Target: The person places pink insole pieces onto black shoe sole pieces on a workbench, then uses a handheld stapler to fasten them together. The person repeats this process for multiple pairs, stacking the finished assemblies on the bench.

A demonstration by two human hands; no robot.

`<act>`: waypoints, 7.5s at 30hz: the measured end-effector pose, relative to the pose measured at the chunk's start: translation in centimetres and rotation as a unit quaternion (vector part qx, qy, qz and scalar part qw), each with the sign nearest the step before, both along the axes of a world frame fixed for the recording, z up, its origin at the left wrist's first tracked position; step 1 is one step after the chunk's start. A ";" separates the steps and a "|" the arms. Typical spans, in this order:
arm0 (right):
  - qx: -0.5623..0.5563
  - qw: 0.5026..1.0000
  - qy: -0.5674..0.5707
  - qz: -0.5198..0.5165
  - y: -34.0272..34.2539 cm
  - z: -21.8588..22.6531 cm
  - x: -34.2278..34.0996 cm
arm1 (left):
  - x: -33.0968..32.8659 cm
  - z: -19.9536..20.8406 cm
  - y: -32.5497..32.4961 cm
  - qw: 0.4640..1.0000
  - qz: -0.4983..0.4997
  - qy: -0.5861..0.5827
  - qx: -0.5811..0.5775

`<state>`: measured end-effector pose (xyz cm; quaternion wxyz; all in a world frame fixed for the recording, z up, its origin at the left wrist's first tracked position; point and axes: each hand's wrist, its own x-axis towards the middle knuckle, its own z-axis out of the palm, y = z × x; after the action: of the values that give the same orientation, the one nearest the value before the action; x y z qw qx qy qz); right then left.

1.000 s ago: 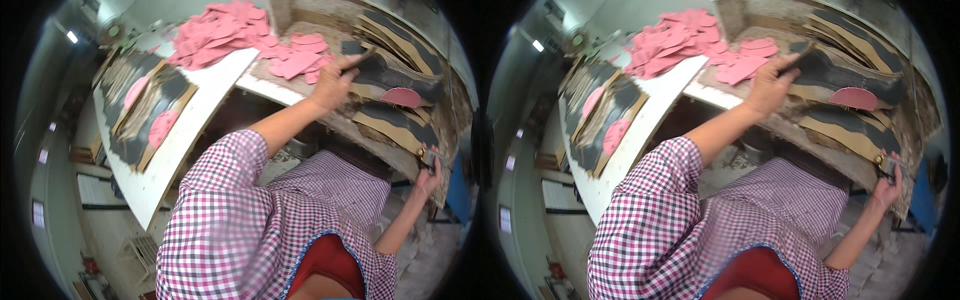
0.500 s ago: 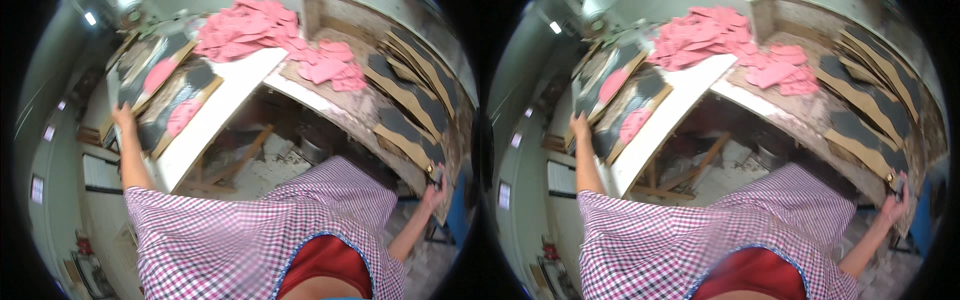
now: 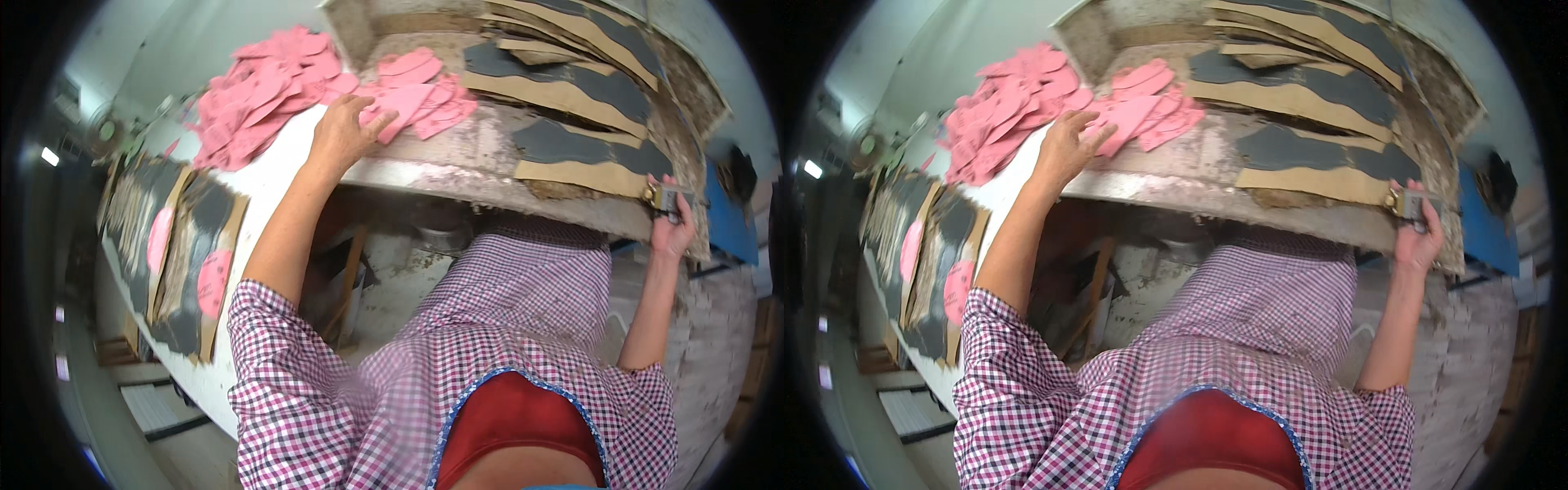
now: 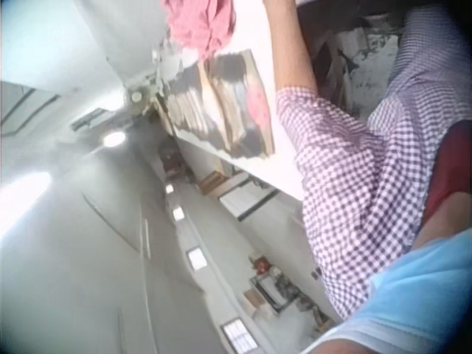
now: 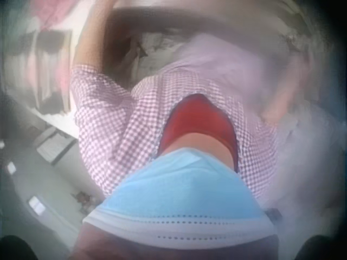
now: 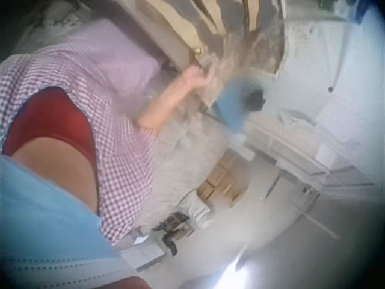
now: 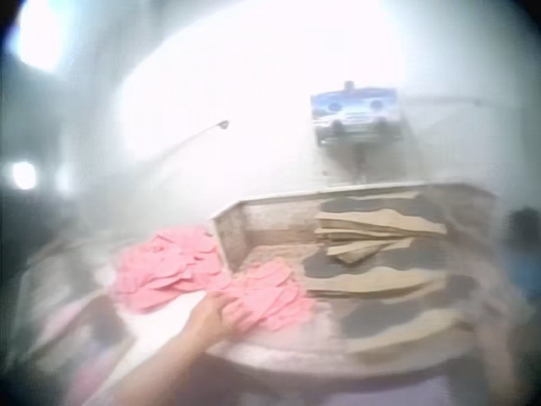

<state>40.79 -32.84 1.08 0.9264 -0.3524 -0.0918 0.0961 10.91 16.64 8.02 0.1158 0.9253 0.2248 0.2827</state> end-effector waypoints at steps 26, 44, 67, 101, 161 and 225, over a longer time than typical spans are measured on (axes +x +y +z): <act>-0.249 0.909 -0.301 -0.146 8.0 6.3 -7.6 | 4.9 -1.6 -6.3 0.991 -0.101 0.078 -0.050; -0.011 0.984 -0.095 -0.150 0.3 1.1 -1.3 | 18.6 5.1 -18.8 0.856 -0.372 0.151 -0.326; -0.036 0.991 -0.018 -0.127 -0.2 0.4 -1.3 | 22.0 -1.3 -25.4 0.912 -0.379 0.086 0.129; -0.159 0.936 -0.297 -0.098 11.5 5.2 -8.7 | 14.8 -0.8 -13.1 0.949 -0.147 0.179 -0.214; -0.286 0.853 -0.341 -0.271 7.2 7.9 -7.5 | 7.0 -1.8 -16.8 0.827 -0.277 0.023 -0.488; -0.158 0.936 -0.293 -0.114 9.8 7.5 -8.9 | 9.4 0.1 -19.4 0.861 -0.395 -0.014 0.320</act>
<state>31.86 -23.03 8.57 0.7956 -0.5146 -0.3019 -0.1049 20.31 -2.77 8.11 -0.0815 0.9187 -0.2637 0.2825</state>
